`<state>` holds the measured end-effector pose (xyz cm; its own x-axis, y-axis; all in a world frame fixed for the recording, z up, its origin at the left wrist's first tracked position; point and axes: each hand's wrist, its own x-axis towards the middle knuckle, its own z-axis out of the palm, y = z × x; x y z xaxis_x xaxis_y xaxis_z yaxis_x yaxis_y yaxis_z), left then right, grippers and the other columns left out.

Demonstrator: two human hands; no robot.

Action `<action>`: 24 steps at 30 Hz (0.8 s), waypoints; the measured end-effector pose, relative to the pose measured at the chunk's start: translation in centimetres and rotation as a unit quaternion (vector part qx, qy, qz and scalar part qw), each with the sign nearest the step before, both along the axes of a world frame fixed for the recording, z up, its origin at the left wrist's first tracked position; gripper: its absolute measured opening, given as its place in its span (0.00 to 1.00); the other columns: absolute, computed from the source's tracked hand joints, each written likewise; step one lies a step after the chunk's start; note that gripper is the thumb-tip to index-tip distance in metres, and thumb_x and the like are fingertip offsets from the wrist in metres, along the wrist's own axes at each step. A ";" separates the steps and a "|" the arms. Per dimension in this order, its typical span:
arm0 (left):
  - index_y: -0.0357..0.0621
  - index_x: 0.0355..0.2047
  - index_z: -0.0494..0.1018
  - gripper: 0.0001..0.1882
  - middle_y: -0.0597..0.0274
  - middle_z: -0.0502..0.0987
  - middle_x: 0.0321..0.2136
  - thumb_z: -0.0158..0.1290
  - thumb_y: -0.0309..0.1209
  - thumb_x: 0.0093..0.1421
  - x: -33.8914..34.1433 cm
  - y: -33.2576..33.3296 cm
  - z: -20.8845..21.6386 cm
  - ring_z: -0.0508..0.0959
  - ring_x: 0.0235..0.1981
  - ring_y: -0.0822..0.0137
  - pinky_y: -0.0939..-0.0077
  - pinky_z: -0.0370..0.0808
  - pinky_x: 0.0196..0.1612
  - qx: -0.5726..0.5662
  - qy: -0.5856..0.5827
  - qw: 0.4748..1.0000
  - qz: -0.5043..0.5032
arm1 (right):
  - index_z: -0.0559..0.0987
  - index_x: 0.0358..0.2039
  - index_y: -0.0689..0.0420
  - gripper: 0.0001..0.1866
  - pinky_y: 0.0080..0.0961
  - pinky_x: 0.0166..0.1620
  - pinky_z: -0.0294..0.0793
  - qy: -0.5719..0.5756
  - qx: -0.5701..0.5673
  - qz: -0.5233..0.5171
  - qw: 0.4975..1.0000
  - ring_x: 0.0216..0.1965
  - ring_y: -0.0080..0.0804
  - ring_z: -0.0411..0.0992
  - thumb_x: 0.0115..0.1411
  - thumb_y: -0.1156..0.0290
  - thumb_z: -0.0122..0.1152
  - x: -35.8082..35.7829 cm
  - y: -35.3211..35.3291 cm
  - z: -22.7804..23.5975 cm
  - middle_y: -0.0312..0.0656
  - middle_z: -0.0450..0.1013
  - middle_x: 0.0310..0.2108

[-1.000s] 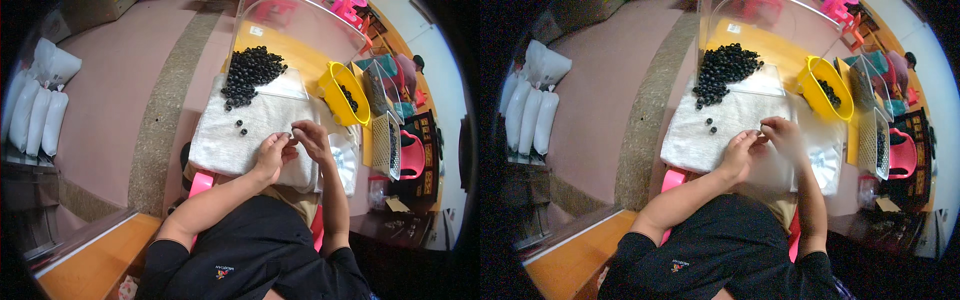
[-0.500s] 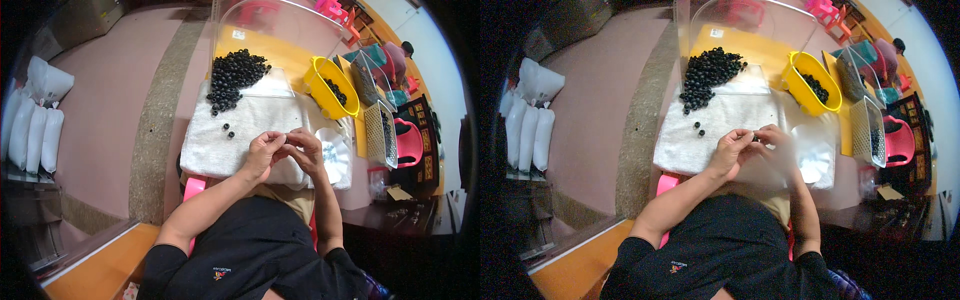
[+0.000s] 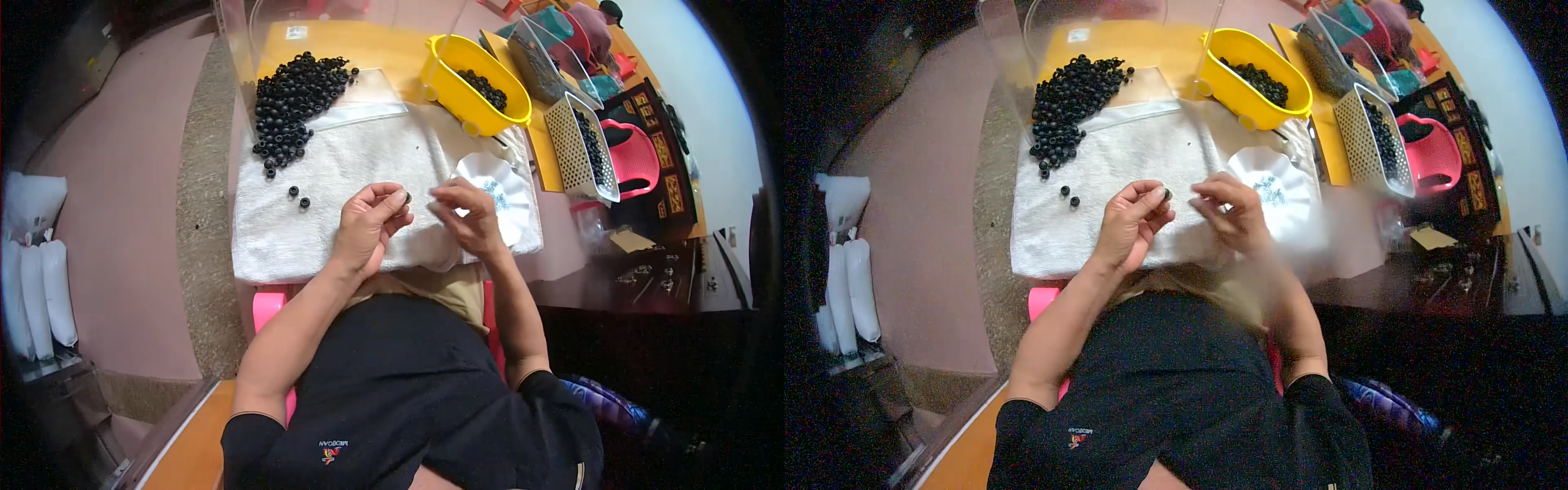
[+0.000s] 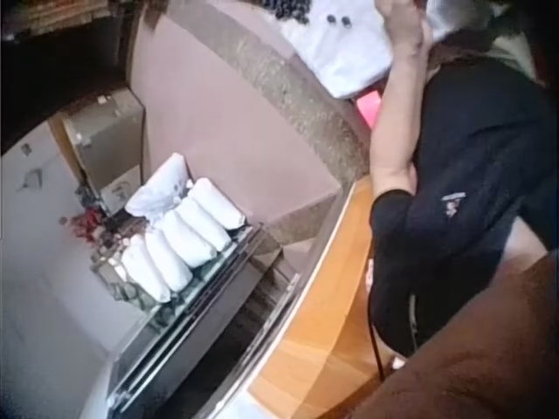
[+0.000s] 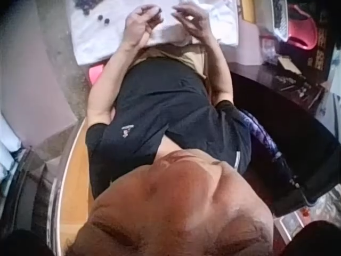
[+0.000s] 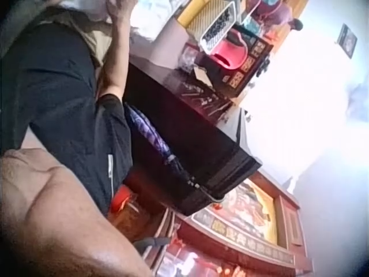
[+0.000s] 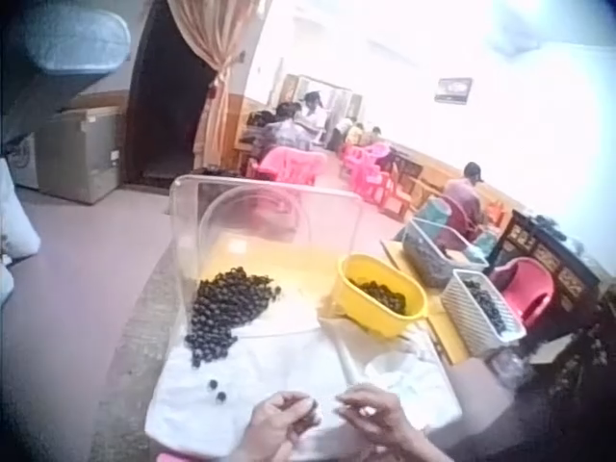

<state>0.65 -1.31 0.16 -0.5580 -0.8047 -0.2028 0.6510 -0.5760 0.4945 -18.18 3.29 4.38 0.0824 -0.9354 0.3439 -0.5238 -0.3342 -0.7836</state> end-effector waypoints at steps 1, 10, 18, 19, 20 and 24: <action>0.41 0.39 0.74 0.07 0.63 0.78 0.31 0.56 0.26 0.61 0.0 0.0 0.0 0.78 0.31 0.73 0.76 0.79 0.40 0.001 -0.008 1.000 0.008 | 0.79 0.39 0.63 0.11 0.17 0.35 0.72 0.001 -0.002 -0.027 1.000 0.32 0.23 0.73 0.54 0.82 0.64 -1.2 0.3 -0.4 0.40 0.74 0.33; 0.40 0.40 0.74 0.08 0.63 0.77 0.32 0.56 0.27 0.61 -0.6 0.7 -0.2 0.77 0.32 0.74 0.76 0.79 0.40 0.002 -0.038 0.999 -0.019 | 0.80 0.36 0.62 0.07 0.24 0.35 0.73 0.249 0.005 -0.196 0.948 0.30 0.32 0.75 0.56 0.79 0.60 -11.8 0.8 -0.1 0.45 0.77 0.32; 0.40 0.40 0.74 0.08 0.64 0.77 0.32 0.57 0.27 0.60 -0.4 0.8 -0.3 0.77 0.32 0.74 0.76 0.79 0.40 0.000 -0.052 0.998 -0.022 | 0.81 0.34 0.58 0.07 0.36 0.48 0.71 0.389 0.060 -0.156 0.906 0.41 0.44 0.73 0.53 0.75 0.59 -11.2 -0.8 0.6 0.43 0.78 0.37; 0.40 0.40 0.74 0.08 0.64 0.77 0.32 0.57 0.27 0.60 -0.5 0.8 -0.2 0.77 0.32 0.74 0.76 0.79 0.40 0.002 -0.050 0.999 -0.023 | 0.81 0.34 0.58 0.07 0.36 0.48 0.71 0.389 0.060 -0.156 0.906 0.41 0.44 0.73 0.53 0.75 0.59 -11.0 -1.0 0.7 0.43 0.78 0.37; 0.40 0.40 0.74 0.08 0.64 0.77 0.32 0.57 0.27 0.60 -0.5 0.8 -0.2 0.77 0.32 0.74 0.76 0.79 0.40 0.005 -0.047 0.999 -0.023 | 0.81 0.34 0.58 0.07 0.36 0.48 0.71 0.401 0.080 -0.154 0.900 0.41 0.45 0.73 0.53 0.74 0.61 -11.0 -1.2 0.7 0.44 0.78 0.37; 0.41 0.39 0.75 0.08 0.64 0.78 0.31 0.57 0.27 0.60 -0.5 0.8 -0.2 0.77 0.32 0.74 0.76 0.79 0.40 0.001 -0.049 0.999 -0.022 | 0.82 0.34 0.59 0.08 0.37 0.48 0.71 0.420 0.104 -0.137 0.891 0.41 0.46 0.73 0.53 0.74 0.61 -11.3 -1.6 0.5 0.46 0.77 0.37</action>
